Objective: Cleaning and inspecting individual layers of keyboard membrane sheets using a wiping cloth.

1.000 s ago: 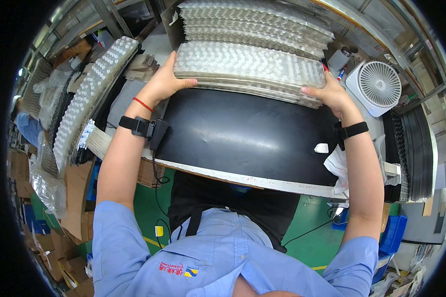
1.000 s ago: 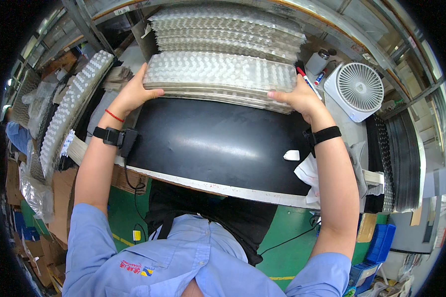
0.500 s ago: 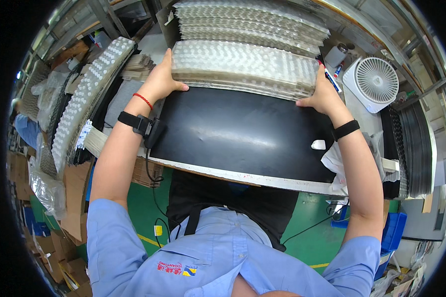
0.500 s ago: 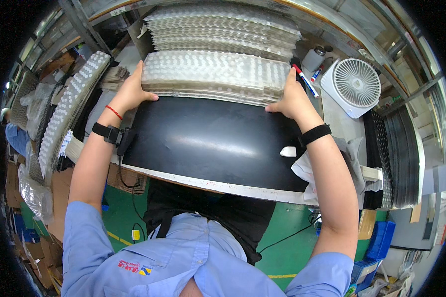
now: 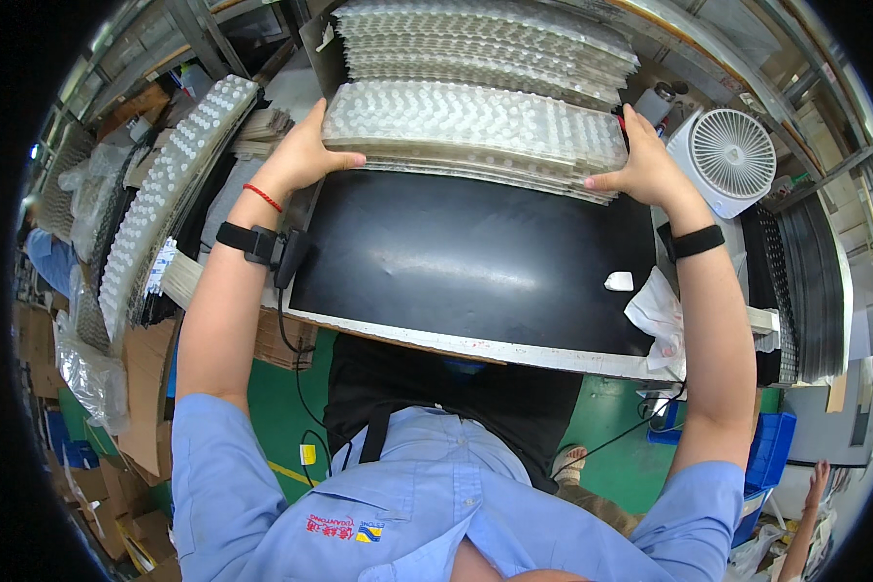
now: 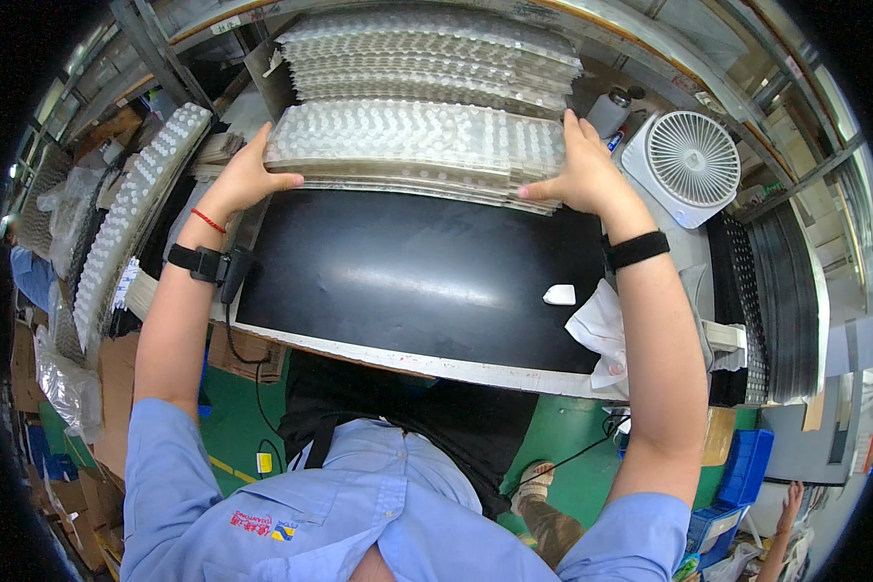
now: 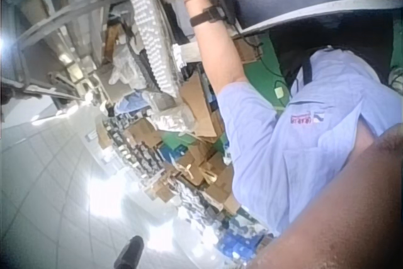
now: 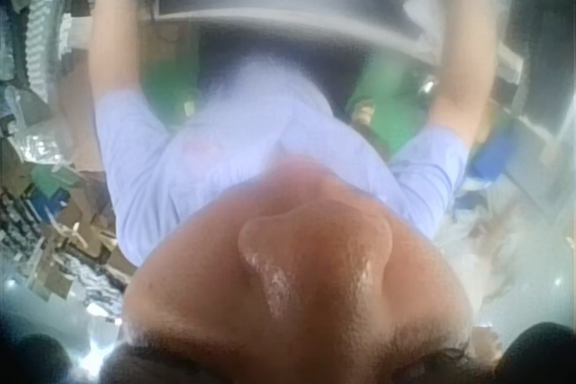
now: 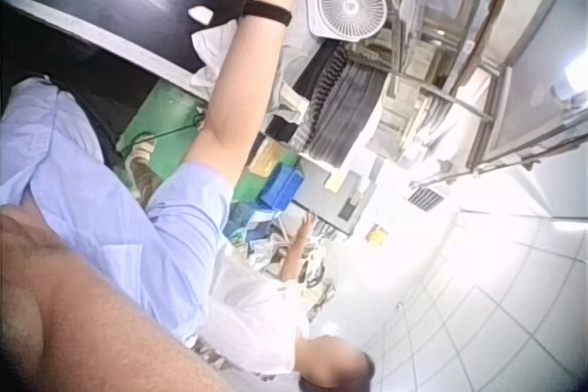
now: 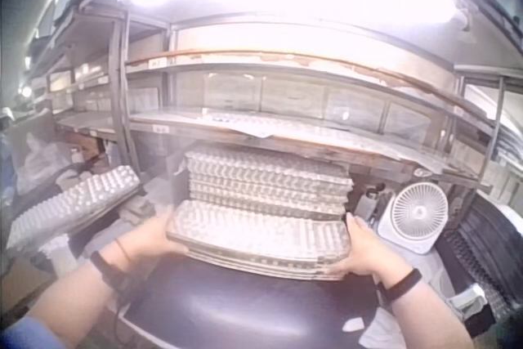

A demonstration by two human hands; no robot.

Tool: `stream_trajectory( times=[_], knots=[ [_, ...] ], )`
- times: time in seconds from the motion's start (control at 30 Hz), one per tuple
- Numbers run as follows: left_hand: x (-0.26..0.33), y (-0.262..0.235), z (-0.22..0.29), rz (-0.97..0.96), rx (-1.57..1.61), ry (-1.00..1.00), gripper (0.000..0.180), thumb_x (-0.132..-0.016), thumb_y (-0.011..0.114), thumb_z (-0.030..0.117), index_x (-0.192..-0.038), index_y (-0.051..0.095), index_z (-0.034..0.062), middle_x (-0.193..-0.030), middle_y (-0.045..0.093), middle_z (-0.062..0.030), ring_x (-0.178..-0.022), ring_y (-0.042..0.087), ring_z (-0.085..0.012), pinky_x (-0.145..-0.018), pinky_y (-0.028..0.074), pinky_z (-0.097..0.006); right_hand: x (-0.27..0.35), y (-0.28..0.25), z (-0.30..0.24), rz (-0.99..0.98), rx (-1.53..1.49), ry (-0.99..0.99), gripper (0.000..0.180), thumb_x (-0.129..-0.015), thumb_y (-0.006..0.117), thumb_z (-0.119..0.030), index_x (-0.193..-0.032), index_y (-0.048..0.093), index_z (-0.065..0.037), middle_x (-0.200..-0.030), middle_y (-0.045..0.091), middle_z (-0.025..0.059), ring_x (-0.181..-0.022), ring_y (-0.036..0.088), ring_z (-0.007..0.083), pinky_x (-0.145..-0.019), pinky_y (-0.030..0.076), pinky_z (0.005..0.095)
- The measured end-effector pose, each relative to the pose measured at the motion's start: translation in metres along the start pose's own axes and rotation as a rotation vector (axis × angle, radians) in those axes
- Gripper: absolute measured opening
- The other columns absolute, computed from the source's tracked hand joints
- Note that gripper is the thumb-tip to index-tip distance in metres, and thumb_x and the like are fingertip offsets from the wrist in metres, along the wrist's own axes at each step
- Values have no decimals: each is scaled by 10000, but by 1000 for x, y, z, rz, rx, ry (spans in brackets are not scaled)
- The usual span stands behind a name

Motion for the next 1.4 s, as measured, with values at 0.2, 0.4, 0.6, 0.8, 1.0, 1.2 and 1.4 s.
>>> stream_trajectory(
  times=[0.2,0.4,0.6,0.8,1.0,1.2,1.4],
  knots=[
    [9,-7,-5,42,33,-26,983,-799,826,348,-1482,293,-117,-1446,452,-323,-1337,499,-344,-1111,395,-373,-11,4,-40,-152,52,-65,1267,-600,900,-519,-1514,260,82,-1534,307,334,-1431,318,454,-1181,303,440],
    [87,-89,46,319,-245,196,638,-926,698,273,-1430,460,-36,-1464,494,-219,-1368,467,-307,-1148,334,-361,65,-31,-103,-52,-448,-353,188,-920,669,-189,-939,640,-3,-1233,621,240,-1181,574,392,-1003,453,438],
    [143,-190,-69,307,-545,-96,576,-908,707,247,-1379,517,-27,-1411,534,-244,-1319,511,-343,-1102,385,-376,161,-49,-172,-413,-552,-561,277,-865,734,-281,-858,656,-15,-1197,632,202,-1075,591,379,-933,465,444],
    [143,-195,-106,226,-497,-257,457,-872,718,199,-1268,624,-7,-1236,651,-250,-1157,630,-359,-1006,460,-377,194,-37,-165,-465,-699,-563,374,-818,792,-320,-1026,663,-37,-1260,614,171,-1130,585,363,-960,461,426],
    [150,-218,-143,255,-382,-274,346,-980,557,232,-1208,643,-13,-1145,683,-233,-1100,646,-354,-955,477,-394,210,-11,-154,-410,-955,-417,338,-819,794,-252,-1053,673,-40,-1255,631,147,-1105,603,339,-939,482,406],
    [166,-283,-164,903,-731,-137,342,-1012,513,217,-1249,623,-5,-1173,674,-226,-1099,644,-358,-945,486,-397,228,9,-135,-254,-1120,-228,243,-832,743,-115,-1045,676,-22,-1181,679,143,-1067,641,309,-944,482,388],
    [189,-179,39,1089,-563,135,293,-1020,548,119,-1267,632,-14,-1230,678,-195,-1126,661,-274,-957,497,-344,237,38,-117,-203,-1539,47,273,-950,624,-89,-1205,614,8,-1251,634,136,-1099,629,215,-950,489,342]
  ],
)
Point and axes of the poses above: each hand's wrist, its own x-axis away from the middle knuckle, its own y-axis out of the palm, z = x × y, the point moved 7 cm from there along -x, towards the middle knuckle
